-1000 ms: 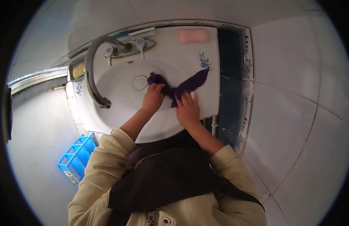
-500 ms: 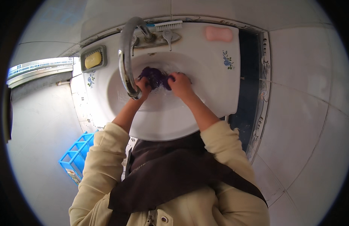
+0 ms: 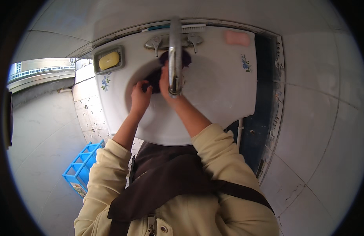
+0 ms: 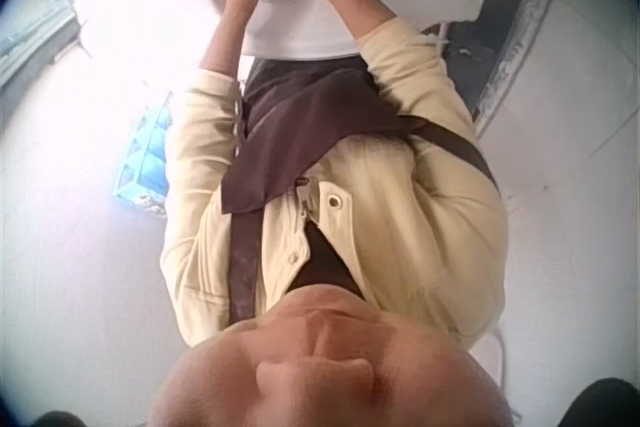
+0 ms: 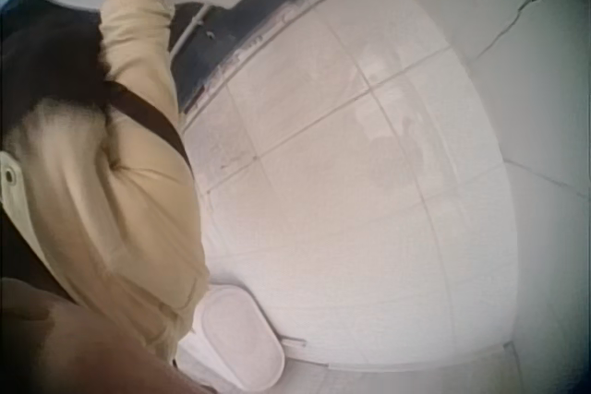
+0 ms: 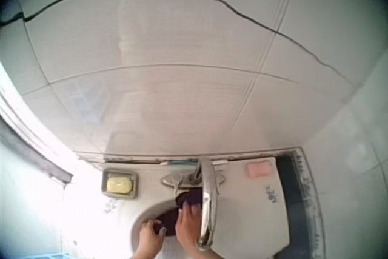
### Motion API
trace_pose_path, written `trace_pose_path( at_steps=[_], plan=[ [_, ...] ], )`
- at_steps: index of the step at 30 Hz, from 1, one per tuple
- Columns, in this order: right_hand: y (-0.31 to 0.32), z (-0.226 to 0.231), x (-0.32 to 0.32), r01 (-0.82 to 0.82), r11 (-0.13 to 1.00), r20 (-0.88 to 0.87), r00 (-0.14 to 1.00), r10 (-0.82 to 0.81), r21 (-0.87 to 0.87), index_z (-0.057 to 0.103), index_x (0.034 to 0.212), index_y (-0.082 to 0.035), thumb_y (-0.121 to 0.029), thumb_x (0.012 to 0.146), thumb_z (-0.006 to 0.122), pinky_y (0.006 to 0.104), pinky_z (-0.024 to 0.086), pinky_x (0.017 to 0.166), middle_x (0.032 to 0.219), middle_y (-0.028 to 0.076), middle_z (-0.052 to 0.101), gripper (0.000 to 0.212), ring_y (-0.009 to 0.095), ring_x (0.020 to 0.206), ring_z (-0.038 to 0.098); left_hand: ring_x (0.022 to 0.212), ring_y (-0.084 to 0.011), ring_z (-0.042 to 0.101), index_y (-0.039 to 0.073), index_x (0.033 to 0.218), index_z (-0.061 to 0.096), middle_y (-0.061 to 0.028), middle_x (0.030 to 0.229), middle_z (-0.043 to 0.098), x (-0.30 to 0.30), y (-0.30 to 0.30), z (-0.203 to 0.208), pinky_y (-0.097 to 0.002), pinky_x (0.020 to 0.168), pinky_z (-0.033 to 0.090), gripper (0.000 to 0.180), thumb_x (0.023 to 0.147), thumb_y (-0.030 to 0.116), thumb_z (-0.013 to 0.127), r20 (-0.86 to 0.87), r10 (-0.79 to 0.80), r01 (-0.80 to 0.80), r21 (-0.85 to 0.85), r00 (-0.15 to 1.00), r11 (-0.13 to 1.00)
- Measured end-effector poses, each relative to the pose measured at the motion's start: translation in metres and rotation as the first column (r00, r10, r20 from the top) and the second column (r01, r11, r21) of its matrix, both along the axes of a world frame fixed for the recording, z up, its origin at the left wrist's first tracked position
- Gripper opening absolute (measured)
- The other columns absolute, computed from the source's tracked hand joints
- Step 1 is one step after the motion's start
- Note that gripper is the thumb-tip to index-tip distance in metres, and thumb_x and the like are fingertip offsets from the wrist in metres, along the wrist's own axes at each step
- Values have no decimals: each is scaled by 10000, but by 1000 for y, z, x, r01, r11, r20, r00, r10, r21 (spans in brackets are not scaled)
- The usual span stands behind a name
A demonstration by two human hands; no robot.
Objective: The person washes a purple cloth under running water, then uses it to wipe the sink basin, faucet, and surrounding tiled surfaces. They repeatedly rinse the cloth and continue wiping different areas of the sink and nearby wall tiles.
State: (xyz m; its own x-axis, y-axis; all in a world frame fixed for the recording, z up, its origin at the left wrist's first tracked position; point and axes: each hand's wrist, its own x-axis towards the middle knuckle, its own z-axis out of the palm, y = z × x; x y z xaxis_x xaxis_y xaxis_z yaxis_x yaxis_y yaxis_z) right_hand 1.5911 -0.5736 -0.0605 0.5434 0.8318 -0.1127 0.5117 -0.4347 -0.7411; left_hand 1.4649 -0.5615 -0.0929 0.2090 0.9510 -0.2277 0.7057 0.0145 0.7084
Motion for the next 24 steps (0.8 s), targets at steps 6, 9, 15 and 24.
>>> trace_pose_path(
  at_steps=[6,9,15,24],
  plan=[
    [-4,-17,-66,-350,915,-11,933,359,202,530,1089,-25,-131,836,450,369,362,900,1118,193,470,286,346,1083,418,837,-388,508,-12,1036,494,-240,906,514,-31,-15,4,-419,725,418,344,726,129,543,0,-263,263,-12,965,965],
    [-39,-37,-58,-429,903,-429,812,395,19,519,1135,-72,-179,853,419,402,316,938,1118,172,477,318,343,1076,423,796,-391,524,-6,1084,479,-242,928,510,-44,-36,-8,-410,765,421,391,703,64,529,112,-402,401,25,909,916],
    [-85,-23,-10,-492,770,217,766,604,-407,390,1255,-134,-344,815,483,432,202,1001,1114,126,491,496,317,1103,394,928,-316,483,26,1004,513,-164,978,466,-25,-49,18,-387,771,435,286,730,109,513,-335,-655,647,-155,677,747],
    [-50,-85,25,-105,969,340,923,178,-224,393,1177,-19,-148,716,617,412,424,833,1128,190,464,529,324,1024,478,976,-348,484,17,1144,441,-189,1058,454,-5,-28,15,-391,823,426,425,730,41,529,-93,-495,473,-190,864,860]
  ],
)
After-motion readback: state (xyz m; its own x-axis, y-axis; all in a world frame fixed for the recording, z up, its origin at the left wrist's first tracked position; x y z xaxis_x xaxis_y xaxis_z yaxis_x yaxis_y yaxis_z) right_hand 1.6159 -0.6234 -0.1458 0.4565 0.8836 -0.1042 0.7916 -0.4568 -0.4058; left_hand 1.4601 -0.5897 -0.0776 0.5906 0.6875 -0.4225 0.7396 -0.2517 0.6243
